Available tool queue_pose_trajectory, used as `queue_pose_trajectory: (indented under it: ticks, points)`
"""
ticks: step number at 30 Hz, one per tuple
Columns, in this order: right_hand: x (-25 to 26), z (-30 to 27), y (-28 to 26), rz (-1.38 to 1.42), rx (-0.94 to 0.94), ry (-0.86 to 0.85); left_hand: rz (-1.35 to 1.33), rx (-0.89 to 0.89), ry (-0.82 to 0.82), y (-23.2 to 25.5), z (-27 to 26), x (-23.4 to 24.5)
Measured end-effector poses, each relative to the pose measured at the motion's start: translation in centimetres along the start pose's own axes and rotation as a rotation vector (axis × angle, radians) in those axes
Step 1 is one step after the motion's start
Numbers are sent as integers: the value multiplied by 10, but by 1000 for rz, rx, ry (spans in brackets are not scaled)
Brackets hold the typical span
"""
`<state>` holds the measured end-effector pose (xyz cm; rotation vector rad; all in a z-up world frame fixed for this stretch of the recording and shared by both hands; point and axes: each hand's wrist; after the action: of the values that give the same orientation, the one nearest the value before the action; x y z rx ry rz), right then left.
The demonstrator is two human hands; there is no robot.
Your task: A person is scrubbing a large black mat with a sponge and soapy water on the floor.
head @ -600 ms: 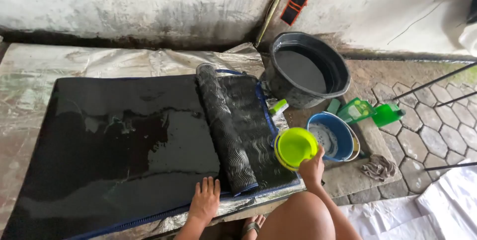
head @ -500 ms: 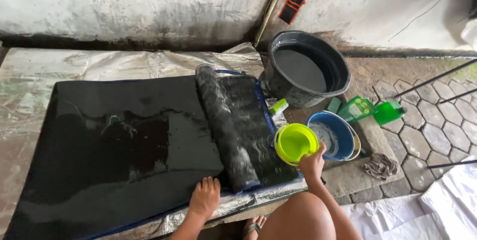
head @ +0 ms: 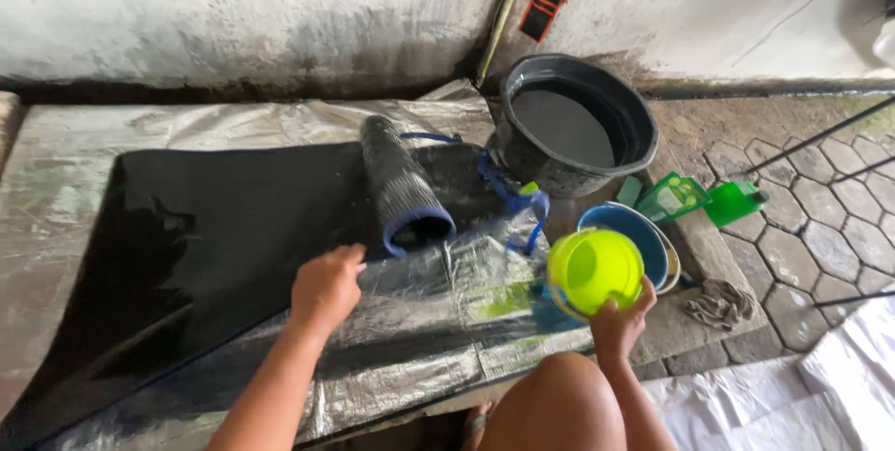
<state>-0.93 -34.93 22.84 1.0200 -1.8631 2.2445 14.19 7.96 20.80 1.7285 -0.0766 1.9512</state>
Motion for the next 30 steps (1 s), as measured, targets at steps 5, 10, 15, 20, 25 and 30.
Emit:
queue_pose_trajectory:
  ticks: [5,10,15,20,25,30]
  points:
    - [-33,4,42,-285,68,-195,-58,137,94,-19,20,46]
    - [-73,32,71,-647,204,-487,-195,206,304,-30,40,80]
    - [-108,64,83,-913,354,-489,-352,380,607,-43,60,113]
    - [-169,158,171,-1209,398,-503,-471,354,937,-71,78,146]
    - [-157,137,95,-1307,349,-586,-1031,557,1214,-93,103,169]
    - [-111,-9,-139,-748,527,-1077,-1207,582,1525,-94,117,201]
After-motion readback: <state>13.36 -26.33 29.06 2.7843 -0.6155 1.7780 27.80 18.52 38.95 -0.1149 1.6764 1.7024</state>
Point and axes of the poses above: each hand's wrist, its own z-axis towards the middle knuckle, its own x-axis out of the back of the hand, y = z × x, and after that the axes turned 1 degree about -z, right-handed
